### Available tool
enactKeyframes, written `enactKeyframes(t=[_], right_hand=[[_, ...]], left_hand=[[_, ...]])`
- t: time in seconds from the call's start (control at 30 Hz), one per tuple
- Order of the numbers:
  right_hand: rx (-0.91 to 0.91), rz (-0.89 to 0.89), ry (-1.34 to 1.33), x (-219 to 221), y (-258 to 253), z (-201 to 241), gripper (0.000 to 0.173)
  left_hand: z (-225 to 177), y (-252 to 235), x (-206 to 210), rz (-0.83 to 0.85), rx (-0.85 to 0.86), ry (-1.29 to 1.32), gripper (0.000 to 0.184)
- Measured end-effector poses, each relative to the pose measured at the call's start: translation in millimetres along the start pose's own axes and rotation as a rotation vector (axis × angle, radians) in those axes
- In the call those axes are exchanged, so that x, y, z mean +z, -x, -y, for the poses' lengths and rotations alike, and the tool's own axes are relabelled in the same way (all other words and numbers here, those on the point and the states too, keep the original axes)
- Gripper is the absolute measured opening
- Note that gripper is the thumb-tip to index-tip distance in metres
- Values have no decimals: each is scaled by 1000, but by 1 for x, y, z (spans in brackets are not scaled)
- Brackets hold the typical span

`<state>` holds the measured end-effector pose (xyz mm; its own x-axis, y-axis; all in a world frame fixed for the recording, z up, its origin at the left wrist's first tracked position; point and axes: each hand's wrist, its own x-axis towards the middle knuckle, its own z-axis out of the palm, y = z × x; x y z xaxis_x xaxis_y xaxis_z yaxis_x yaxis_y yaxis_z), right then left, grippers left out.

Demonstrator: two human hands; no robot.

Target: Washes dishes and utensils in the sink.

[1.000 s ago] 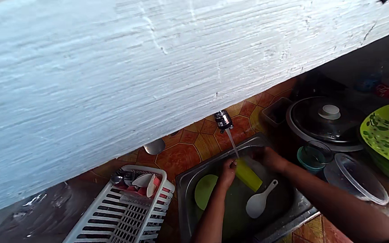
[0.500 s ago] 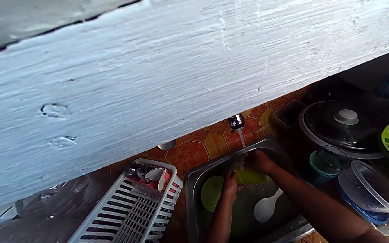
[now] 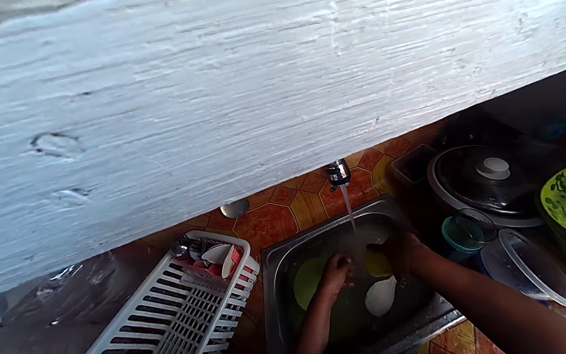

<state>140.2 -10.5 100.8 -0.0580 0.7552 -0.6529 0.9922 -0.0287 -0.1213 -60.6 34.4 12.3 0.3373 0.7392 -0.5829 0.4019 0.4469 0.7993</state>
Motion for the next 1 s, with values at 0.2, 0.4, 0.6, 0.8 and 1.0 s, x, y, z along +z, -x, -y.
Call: enactKeyframes(t=[0.2,0.4,0.6,0.8,1.0], right_hand=[[-13,-639,-354,-6,71,-49,96],[-27,-1478,-743,41,92,-114,97],[89,-1464,-910,69,84,-126,105],[217,-1571,-573,70,95,-115,112],[-212,-1555,-394,57,74,-50,33]], left_hand=[[20,12,-50,-458,253,-628,37],[41,34,-75,-600,-46,-733,57],[66,24,-76,-439,-230,-674,52],[78,9,-66,-472,-263,-574,57],[64,-3,-56,-355,-255,-714,45]])
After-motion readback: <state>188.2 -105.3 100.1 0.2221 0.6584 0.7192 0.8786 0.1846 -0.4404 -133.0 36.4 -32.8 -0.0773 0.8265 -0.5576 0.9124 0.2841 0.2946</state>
